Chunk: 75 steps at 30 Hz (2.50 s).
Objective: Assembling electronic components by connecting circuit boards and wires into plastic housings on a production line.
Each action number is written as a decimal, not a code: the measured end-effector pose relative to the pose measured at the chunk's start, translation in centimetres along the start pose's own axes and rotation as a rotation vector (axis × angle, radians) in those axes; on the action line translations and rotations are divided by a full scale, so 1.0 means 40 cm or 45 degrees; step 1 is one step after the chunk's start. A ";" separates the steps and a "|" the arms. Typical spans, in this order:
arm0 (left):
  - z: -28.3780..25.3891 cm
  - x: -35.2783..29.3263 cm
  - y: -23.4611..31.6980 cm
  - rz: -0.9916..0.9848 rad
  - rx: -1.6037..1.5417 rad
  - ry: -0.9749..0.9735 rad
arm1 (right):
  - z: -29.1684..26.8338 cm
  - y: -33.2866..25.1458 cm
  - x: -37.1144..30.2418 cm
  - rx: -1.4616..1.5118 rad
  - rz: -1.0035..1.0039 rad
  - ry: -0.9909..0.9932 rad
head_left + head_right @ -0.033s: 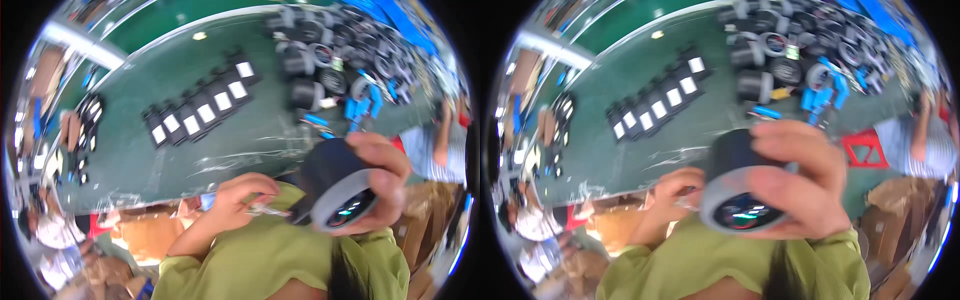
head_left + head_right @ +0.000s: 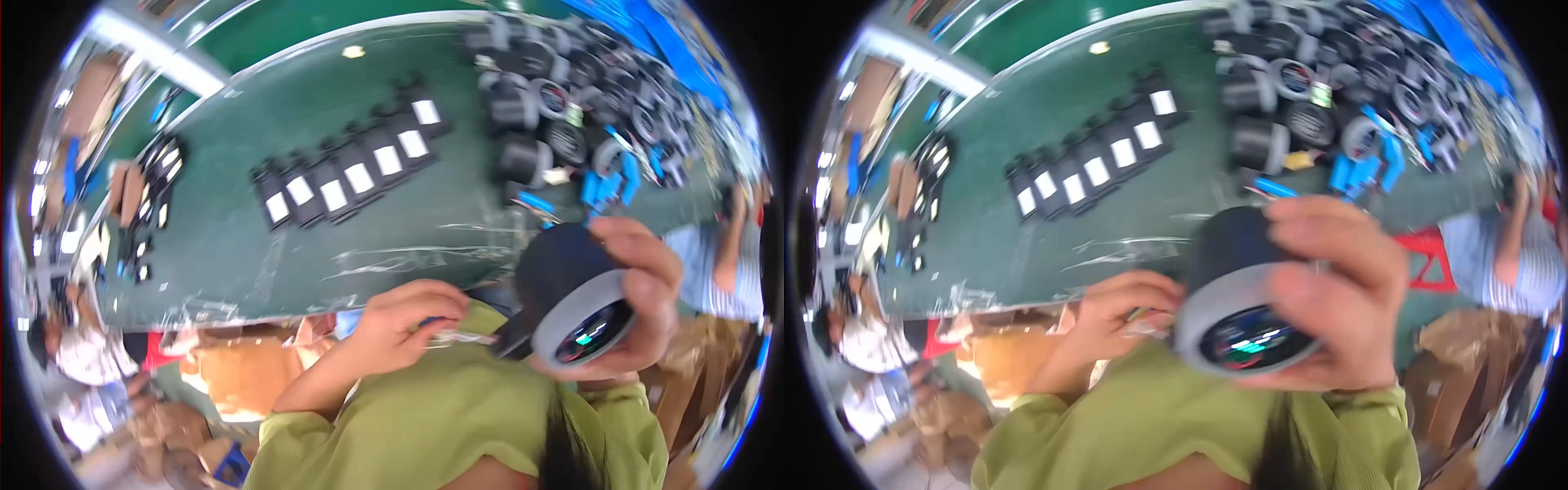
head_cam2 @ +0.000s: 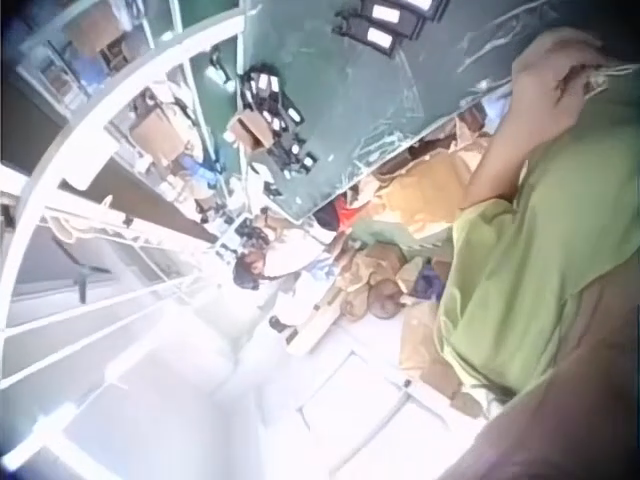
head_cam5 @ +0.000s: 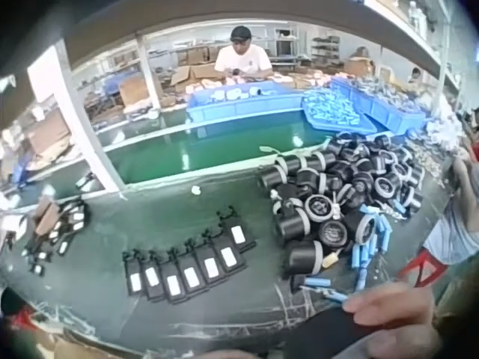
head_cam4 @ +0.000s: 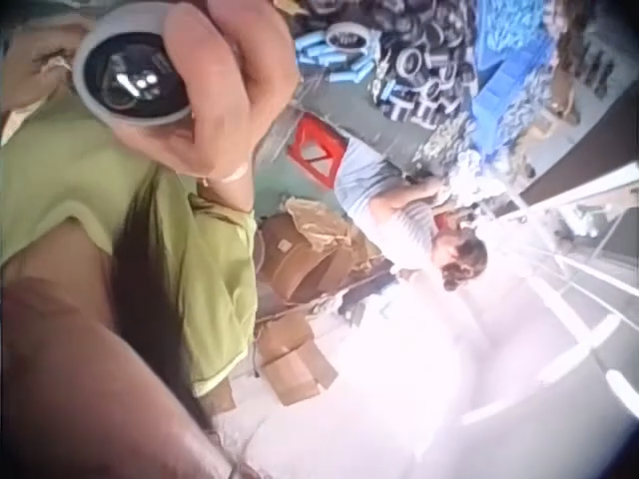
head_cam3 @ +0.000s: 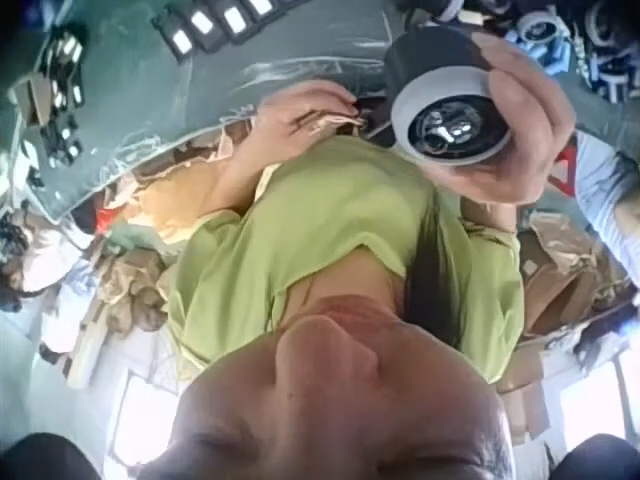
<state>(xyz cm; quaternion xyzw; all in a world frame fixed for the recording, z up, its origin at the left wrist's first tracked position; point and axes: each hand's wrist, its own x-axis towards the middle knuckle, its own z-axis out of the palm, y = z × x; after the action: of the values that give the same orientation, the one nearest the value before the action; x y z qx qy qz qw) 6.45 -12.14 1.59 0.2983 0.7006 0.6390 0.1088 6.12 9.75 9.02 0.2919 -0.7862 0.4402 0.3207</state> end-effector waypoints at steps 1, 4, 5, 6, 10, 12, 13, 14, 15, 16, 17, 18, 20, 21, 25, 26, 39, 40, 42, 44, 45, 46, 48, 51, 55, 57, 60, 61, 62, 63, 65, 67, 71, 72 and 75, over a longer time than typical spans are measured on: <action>-0.023 -0.023 0.009 -0.077 0.092 0.019 | 0.000 0.029 0.003 -0.120 -0.095 -0.178; -0.088 -0.072 0.028 -0.157 0.305 0.035 | 0.040 0.048 0.046 -0.129 -0.089 -0.267; -0.111 -0.090 0.032 -0.153 0.420 0.055 | 0.060 0.056 0.067 -0.130 -0.101 -0.329; -0.132 -0.103 0.036 -0.214 0.541 0.188 | 0.087 0.066 0.092 -0.087 -0.119 -0.390; -0.285 -0.108 0.007 -0.471 0.820 0.932 | 0.271 0.112 0.209 0.172 -0.078 -0.461; -0.367 -0.063 0.001 -0.647 0.806 0.935 | 0.355 0.132 0.254 0.124 -0.125 -0.451; -0.391 -0.049 -0.014 -0.658 0.811 0.940 | 0.392 0.147 0.270 0.119 -0.153 -0.444; -0.409 -0.039 -0.027 -0.671 0.815 0.943 | 0.420 0.162 0.279 0.155 -0.097 -0.478; -0.424 -0.038 -0.045 -0.716 0.822 0.926 | 0.446 0.181 0.283 0.147 -0.111 -0.474; -0.433 -0.037 -0.060 -0.718 0.820 0.931 | 0.465 0.196 0.287 0.137 -0.123 -0.469; -0.439 -0.033 -0.073 -0.738 0.826 0.908 | 0.476 0.209 0.292 0.151 -0.093 -0.495; -0.440 -0.030 -0.085 -0.764 0.828 0.881 | 0.486 0.219 0.294 0.154 -0.087 -0.502; -0.441 -0.022 -0.098 -0.814 0.839 0.881 | 0.502 0.239 0.299 0.110 -0.108 -0.555; -0.442 -0.019 -0.106 -0.785 0.896 0.860 | 0.509 0.246 0.303 0.112 -0.102 -0.560; -0.432 -0.007 -0.136 -0.644 1.175 0.767 | 0.543 0.293 0.316 0.120 -0.018 -0.716; -0.429 0.001 -0.135 -0.648 1.247 0.728 | 0.549 0.308 0.319 0.099 -0.035 -0.735; -0.736 0.484 -0.135 -0.477 2.049 0.303 | 0.566 0.645 0.611 -0.109 0.611 -0.663; -0.758 0.555 -0.167 -0.514 2.067 0.232 | 0.571 0.675 0.611 -0.138 0.727 -0.615; -0.795 0.670 -0.227 -0.610 2.095 0.089 | 0.578 0.741 0.617 -0.266 0.874 -0.622; -0.852 0.712 -0.270 -0.645 2.111 -0.049 | 0.576 0.788 0.601 -0.254 0.613 -0.561; -0.907 0.685 -0.291 -0.483 2.214 -0.030 | 0.560 0.752 0.623 -0.196 0.529 -0.708; -0.904 0.680 -0.286 -0.274 2.117 0.133 | 0.517 0.769 0.643 -0.337 0.289 -0.751; -0.834 0.648 -0.248 -0.121 1.919 0.290 | 0.373 0.669 0.620 -0.245 0.011 -0.810; -0.624 0.527 -0.140 0.014 1.122 0.196 | 0.101 0.439 0.492 0.062 0.260 -0.995; -0.376 0.327 -0.018 -0.018 1.090 -0.223 | -0.037 0.330 0.226 -0.121 0.153 -0.990; -0.266 0.284 -0.011 0.040 0.937 -0.378 | -0.071 0.262 0.097 -0.277 0.336 -0.789; -0.125 0.266 -0.025 0.230 0.914 -0.381 | -0.072 0.198 -0.065 -0.397 0.473 -0.628; -0.086 0.271 -0.037 0.266 0.915 -0.355 | -0.066 0.186 -0.100 -0.443 0.510 -0.586; -0.048 0.279 -0.045 0.306 0.944 -0.308 | -0.061 0.179 -0.129 -0.526 0.516 -0.521; -0.015 0.292 -0.054 0.353 0.975 -0.274 | -0.062 0.177 -0.150 -0.524 0.518 -0.501; 0.037 0.306 -0.068 0.431 1.071 -0.241 | -0.062 0.178 -0.178 -0.553 0.615 -0.402; 0.083 0.318 -0.080 0.501 1.163 -0.213 | -0.063 0.188 -0.210 -0.462 0.647 -0.357; 0.078 0.314 -0.115 0.431 1.385 -0.374 | -0.074 0.187 -0.234 -0.428 0.521 -0.330; 0.070 0.298 -0.111 0.403 1.244 -0.236 | -0.080 0.188 -0.241 -0.430 0.546 -0.374; 0.055 0.237 -0.073 0.209 0.996 -0.059 | -0.070 0.193 -0.242 -0.454 0.449 -0.480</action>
<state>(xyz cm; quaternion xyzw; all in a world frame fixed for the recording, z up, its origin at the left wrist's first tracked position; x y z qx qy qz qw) -0.76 -5.07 0.62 0.3865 0.8623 0.3236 -0.0485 7.12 17.34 -1.11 0.1667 -0.9352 0.2822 0.1341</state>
